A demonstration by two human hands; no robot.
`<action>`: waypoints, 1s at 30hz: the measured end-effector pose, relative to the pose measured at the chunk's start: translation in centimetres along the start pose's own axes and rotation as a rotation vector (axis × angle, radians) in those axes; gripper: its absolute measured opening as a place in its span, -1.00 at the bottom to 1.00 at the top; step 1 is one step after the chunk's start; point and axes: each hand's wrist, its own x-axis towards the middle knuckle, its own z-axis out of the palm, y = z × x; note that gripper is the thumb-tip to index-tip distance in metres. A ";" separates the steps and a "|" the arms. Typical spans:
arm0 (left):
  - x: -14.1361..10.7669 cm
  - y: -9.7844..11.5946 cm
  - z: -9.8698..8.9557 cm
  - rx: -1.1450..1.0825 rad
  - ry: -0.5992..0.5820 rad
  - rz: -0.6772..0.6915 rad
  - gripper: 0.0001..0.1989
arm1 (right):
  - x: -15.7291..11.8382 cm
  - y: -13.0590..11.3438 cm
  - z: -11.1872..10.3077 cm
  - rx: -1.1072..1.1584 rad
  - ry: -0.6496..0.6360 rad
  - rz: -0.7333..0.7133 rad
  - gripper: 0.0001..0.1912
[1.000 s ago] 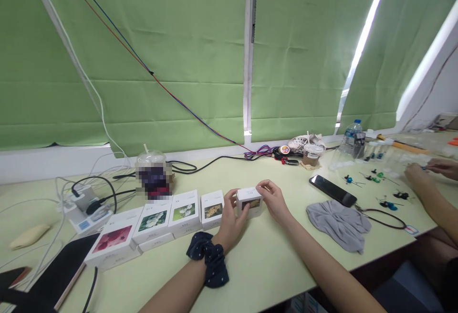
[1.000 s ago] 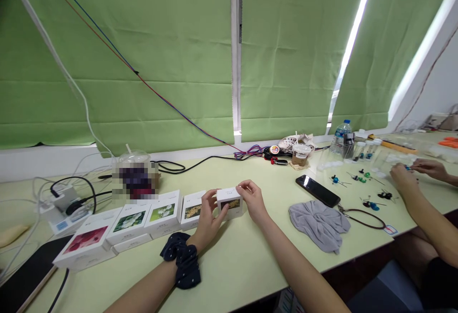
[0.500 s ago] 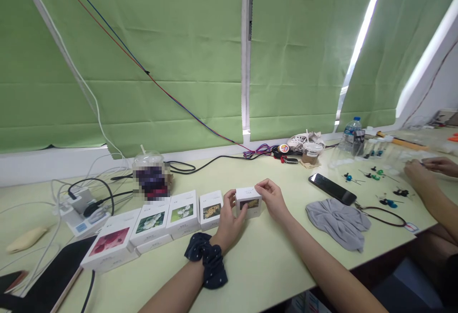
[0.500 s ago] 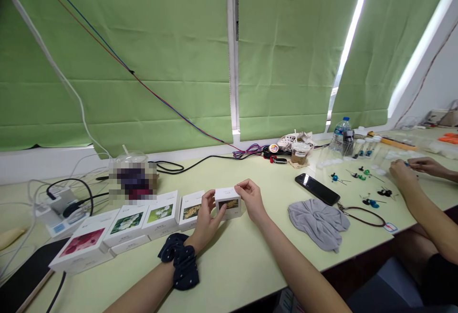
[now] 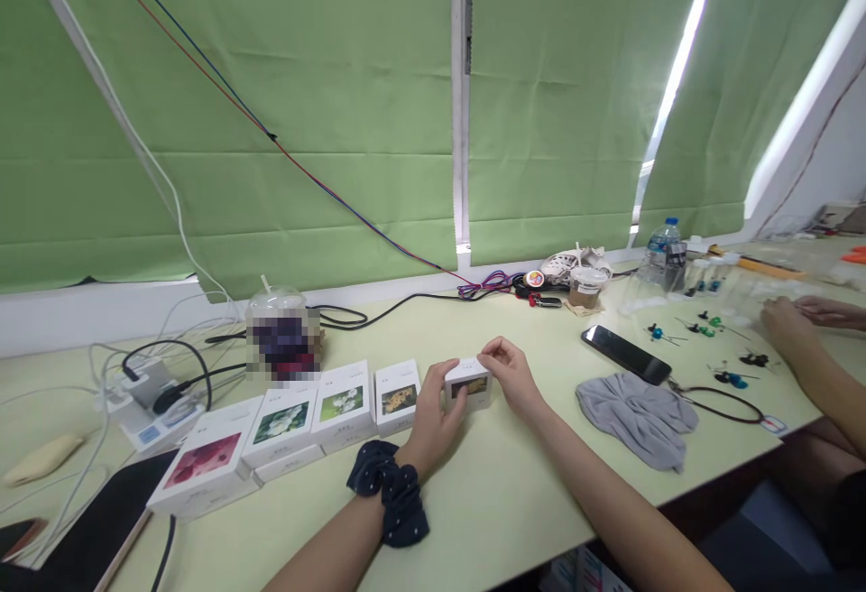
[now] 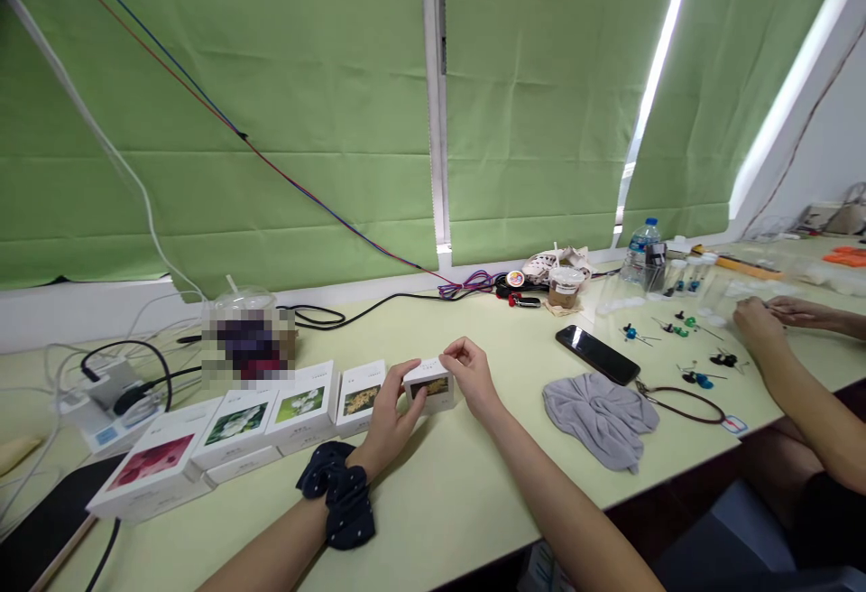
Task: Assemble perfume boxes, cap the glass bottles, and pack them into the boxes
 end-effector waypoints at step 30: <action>0.0 -0.7 1.1 -0.631 -0.196 -0.357 -0.43 | 1.6 4.2 -2.3 0.300 0.127 0.578 -0.83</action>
